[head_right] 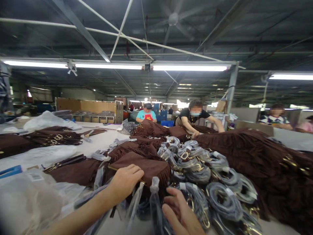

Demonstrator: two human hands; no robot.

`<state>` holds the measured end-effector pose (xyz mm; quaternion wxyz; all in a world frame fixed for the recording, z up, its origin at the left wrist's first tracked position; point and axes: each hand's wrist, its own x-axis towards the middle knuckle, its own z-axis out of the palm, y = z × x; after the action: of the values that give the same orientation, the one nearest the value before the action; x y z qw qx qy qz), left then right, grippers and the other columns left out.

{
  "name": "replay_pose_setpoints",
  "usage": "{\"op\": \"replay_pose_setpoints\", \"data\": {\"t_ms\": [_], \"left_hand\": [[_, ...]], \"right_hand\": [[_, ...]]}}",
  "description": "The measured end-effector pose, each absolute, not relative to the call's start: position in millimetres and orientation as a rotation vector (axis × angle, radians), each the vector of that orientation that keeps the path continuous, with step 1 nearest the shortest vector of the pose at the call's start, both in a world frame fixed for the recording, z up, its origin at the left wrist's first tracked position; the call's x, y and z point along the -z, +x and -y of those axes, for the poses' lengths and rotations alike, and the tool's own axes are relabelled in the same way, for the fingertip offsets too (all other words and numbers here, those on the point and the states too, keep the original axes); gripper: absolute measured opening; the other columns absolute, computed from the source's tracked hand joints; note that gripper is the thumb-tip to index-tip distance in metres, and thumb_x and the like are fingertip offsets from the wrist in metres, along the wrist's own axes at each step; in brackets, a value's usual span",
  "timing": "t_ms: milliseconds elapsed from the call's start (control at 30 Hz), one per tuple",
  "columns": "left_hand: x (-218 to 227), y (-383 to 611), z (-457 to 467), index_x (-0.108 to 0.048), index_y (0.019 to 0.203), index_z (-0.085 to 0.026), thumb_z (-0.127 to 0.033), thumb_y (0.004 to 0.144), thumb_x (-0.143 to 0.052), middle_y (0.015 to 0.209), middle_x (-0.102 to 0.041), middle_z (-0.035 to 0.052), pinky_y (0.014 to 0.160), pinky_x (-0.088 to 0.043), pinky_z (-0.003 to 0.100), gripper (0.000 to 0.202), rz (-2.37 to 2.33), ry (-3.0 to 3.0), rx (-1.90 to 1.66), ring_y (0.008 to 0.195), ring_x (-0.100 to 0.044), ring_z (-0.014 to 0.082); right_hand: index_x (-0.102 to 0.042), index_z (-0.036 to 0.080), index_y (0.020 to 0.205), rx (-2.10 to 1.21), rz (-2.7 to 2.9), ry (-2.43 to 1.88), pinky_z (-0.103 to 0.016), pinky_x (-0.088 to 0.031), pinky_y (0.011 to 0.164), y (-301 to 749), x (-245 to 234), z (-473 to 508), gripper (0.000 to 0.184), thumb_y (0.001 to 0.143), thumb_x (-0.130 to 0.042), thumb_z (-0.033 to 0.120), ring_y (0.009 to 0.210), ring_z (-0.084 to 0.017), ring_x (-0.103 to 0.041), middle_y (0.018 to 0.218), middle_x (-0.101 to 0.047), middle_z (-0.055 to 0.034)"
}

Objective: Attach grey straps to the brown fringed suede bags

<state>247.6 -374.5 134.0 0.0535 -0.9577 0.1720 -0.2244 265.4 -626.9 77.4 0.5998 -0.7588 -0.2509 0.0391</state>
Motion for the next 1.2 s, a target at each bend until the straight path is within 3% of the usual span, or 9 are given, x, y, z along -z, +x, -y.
{"op": "replay_pose_setpoints", "data": {"t_ms": [133,333,500,600,767,867,933,1033,1200], "left_hand": [[-116,226,392,-0.057,0.092,-0.021,-0.017,0.095,-0.051,0.097,-0.065,0.0007,0.074,-0.047,0.03,0.008,-0.588,-2.959,0.617,0.09,-0.058,0.0204],[-114,201,394,-0.058,0.095,-0.023,-0.019,0.094,-0.052,0.095,-0.065,-0.0001,0.072,-0.046,0.03,0.007,-0.566,-3.008,0.654,0.087,-0.059,0.0205],[-115,203,399,-0.059,0.094,-0.024,-0.015,0.093,-0.05,0.093,-0.064,0.0002,0.07,-0.046,0.028,0.013,-0.532,-3.085,0.741,0.087,-0.059,0.02],[-113,201,401,-0.059,0.097,-0.022,-0.012,0.091,-0.046,0.1,-0.063,0.003,0.075,-0.047,0.029,0.017,-0.55,-3.147,0.938,0.092,-0.059,0.0205],[-101,175,405,-0.056,0.084,-0.021,-0.017,0.095,-0.04,0.085,-0.06,0.0044,0.068,-0.044,0.029,0.02,-0.582,-3.166,1.262,0.078,-0.058,0.019],[-83,161,414,-0.057,0.086,-0.022,-0.027,0.089,-0.054,0.086,-0.063,0.0037,0.064,-0.044,0.028,0.006,-0.591,-3.355,1.073,0.076,-0.06,0.0194],[-71,160,424,-0.057,0.093,-0.022,-0.031,0.081,-0.062,0.091,-0.067,0.0045,0.067,-0.046,0.03,0.016,-0.492,-3.469,0.943,0.081,-0.063,0.0219],[-64,165,437,-0.055,0.088,-0.022,-0.024,0.086,-0.055,0.085,-0.069,0.0027,0.065,-0.045,0.029,0.003,-0.279,-3.549,0.763,0.077,-0.066,0.0203],[-84,172,406,-0.056,0.091,-0.022,-0.019,0.093,-0.047,0.091,-0.073,0.0034,0.07,-0.046,0.029,0.01,0.025,-3.363,0.385,0.088,-0.069,0.0229]], "right_hand": [[-0.03,0.016,0.147,-0.03,0.65,-1.636,-0.041,-0.046,0.1,257,-55,591,0.075,0.086,-0.059,0.047,0.111,-0.028,-0.062,0.118,-0.066,-0.011],[-0.048,0.024,0.138,0.04,0.758,-1.717,-0.041,-0.028,0.115,253,-55,589,0.056,0.084,-0.061,0.029,0.135,-0.027,-0.04,0.143,-0.051,-0.0055],[-0.048,0.023,0.134,-0.195,0.661,-1.503,-0.037,-0.047,0.09,247,-75,597,0.055,0.085,-0.066,0.04,0.095,-0.025,-0.062,0.106,-0.066,-0.0043],[-0.044,0.023,0.133,-0.302,0.678,-1.437,-0.033,-0.048,0.074,240,-84,604,0.056,0.088,-0.064,0.05,0.075,-0.021,-0.062,0.08,-0.062,0.0012],[-0.056,0.025,0.118,-0.302,0.629,-1.36,-0.027,-0.043,0.063,229,-83,615,0.049,0.083,-0.071,0.056,0.067,-0.017,-0.054,0.074,-0.056,0.0035],[-0.059,0.026,0.11,-0.319,0.59,-1.35,-0.027,-0.043,0.064,222,-75,616,0.044,0.081,-0.073,0.057,0.068,-0.017,-0.054,0.075,-0.057,0.0032],[-0.06,0.026,0.106,-0.333,0.583,-1.335,-0.026,-0.043,0.064,218,-70,613,0.043,0.08,-0.073,0.057,0.068,-0.016,-0.053,0.076,-0.057,0.0029],[-0.059,0.025,0.102,-0.343,0.59,-1.352,-0.025,-0.042,0.061,219,-66,612,0.041,0.082,-0.07,0.06,0.065,-0.015,-0.052,0.071,-0.055,0.0039],[-0.063,0.024,0.086,-0.254,0.658,-1.646,-0.023,-0.042,0.057,233,-63,645,0.037,0.084,-0.065,0.06,0.062,-0.015,-0.05,0.069,-0.053,0.0033]]}}
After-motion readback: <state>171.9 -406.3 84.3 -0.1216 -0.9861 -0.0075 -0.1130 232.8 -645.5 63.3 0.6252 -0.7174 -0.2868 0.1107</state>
